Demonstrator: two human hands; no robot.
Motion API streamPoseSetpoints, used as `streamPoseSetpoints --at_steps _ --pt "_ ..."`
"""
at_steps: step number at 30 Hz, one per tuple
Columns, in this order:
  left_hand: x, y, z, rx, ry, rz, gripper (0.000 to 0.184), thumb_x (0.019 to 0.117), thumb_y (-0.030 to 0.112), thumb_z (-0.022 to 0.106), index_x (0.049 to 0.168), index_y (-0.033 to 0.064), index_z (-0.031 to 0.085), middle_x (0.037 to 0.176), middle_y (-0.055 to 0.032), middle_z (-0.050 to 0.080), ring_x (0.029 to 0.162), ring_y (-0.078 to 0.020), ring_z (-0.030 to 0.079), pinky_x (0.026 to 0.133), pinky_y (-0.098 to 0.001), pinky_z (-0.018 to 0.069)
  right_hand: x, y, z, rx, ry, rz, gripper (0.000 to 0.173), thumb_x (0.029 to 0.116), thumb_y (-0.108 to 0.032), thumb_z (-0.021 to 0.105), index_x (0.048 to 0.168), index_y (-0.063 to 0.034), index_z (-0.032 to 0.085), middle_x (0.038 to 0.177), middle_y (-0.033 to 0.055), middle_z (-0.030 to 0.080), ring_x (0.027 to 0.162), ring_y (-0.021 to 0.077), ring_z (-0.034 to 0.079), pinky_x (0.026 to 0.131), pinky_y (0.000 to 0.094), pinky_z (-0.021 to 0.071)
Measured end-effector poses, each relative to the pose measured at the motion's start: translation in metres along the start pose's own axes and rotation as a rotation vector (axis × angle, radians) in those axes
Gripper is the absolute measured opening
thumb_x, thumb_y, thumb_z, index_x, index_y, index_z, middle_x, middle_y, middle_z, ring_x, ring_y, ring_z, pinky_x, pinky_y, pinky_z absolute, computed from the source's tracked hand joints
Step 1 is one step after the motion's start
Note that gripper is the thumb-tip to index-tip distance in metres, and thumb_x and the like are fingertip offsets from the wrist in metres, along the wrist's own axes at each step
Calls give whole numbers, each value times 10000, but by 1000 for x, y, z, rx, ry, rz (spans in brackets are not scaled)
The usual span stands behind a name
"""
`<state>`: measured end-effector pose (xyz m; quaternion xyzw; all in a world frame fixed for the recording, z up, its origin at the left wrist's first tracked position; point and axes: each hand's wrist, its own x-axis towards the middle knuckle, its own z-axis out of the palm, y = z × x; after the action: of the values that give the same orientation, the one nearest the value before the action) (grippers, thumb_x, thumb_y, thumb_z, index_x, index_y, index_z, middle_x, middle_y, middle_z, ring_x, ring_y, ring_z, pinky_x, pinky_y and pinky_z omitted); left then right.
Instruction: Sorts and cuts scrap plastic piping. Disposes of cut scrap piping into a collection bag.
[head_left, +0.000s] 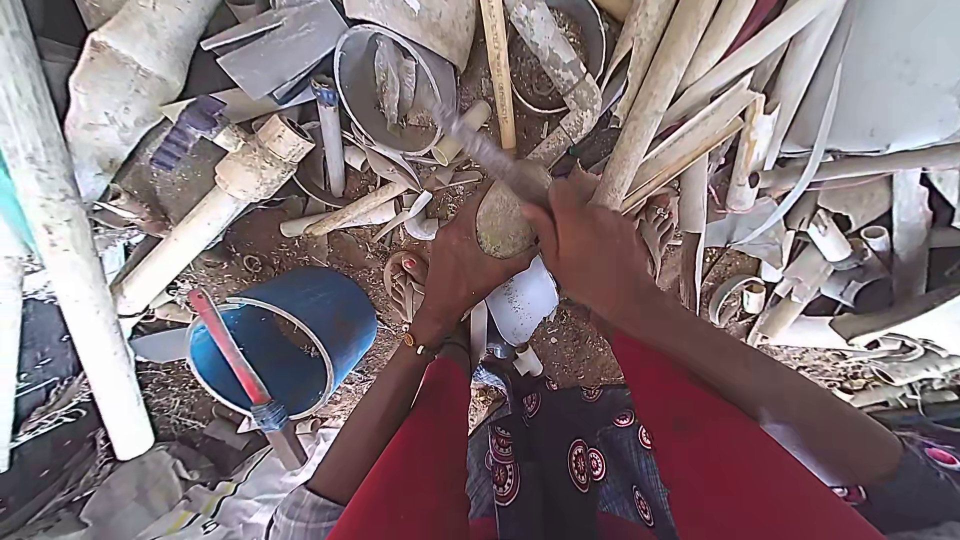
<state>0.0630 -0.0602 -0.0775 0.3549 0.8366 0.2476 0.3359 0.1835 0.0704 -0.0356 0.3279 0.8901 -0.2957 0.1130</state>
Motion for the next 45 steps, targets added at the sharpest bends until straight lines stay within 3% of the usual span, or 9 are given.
streamPoseSetpoints --at_steps 3,7,12,16,21,28,31,40,45 --pt "2 -4 7 94 46 23 760 695 486 812 1264 17 625 997 -175 705 900 -324 698 751 -547 535 -13 -6 10 -118 -17 -124 353 1081 -372 492 1035 -34 584 654 113 571 550 330 637 459 435 482" --pt "-2 -3 8 39 32 -27 1000 703 586 832 1506 111 470 1151 -151 712 961 -301 714 806 -543 562 -2 2 -5 -65 -23 11 359 1109 -372 436 1093 -26 535 652 140 555 583 367 635 469 477 471" --pt "-2 -2 8 88 58 -35 820 690 577 809 1278 39 617 985 -158 710 889 -304 701 748 -536 537 -22 5 17 -139 49 -174 352 1075 -357 495 1016 -26 597 620 112 552 505 323 620 419 429 466" --pt "-5 -3 5 2 11 -59 981 680 554 877 1469 130 479 1173 -133 693 988 -272 698 827 -510 560 -6 12 7 -28 34 -64 338 1104 -337 446 1058 -14 535 655 130 553 554 341 622 455 455 471" --pt "-7 -17 12 -84 113 24 986 622 413 911 1417 124 404 1218 -84 623 982 -176 656 822 -403 570 -23 13 25 18 -26 -305 301 1068 -312 494 1018 -41 617 658 102 575 540 304 630 448 435 494" --pt "-8 -12 -14 -372 8 -164 905 741 531 798 1491 239 383 1219 -2 648 1000 -83 673 820 -318 582 0 36 -22 427 153 24 343 1117 -381 375 1036 -82 521 564 3 454 394 124 462 341 301 383" --pt "-6 -12 -6 -284 0 -190 968 745 521 841 1537 227 368 1306 -98 625 1113 -197 650 922 -473 544 7 40 -18 334 33 83 373 1117 -392 369 1013 -79 543 560 40 439 400 189 452 351 357 350" --pt "-11 2 9 -146 90 -203 915 690 529 820 1437 121 482 1109 -102 679 959 -191 674 813 -456 549 -16 -7 -5 -12 -170 34 381 1097 -406 444 1057 -48 570 622 98 555 603 343 653 511 466 501" --pt "-13 5 12 -146 116 -169 925 702 528 836 1448 106 488 1143 -105 689 988 -168 686 866 -414 559 0 1 -16 -10 -57 23 347 1116 -366 413 1041 -43 517 628 110 515 569 334 612 461 447 447"
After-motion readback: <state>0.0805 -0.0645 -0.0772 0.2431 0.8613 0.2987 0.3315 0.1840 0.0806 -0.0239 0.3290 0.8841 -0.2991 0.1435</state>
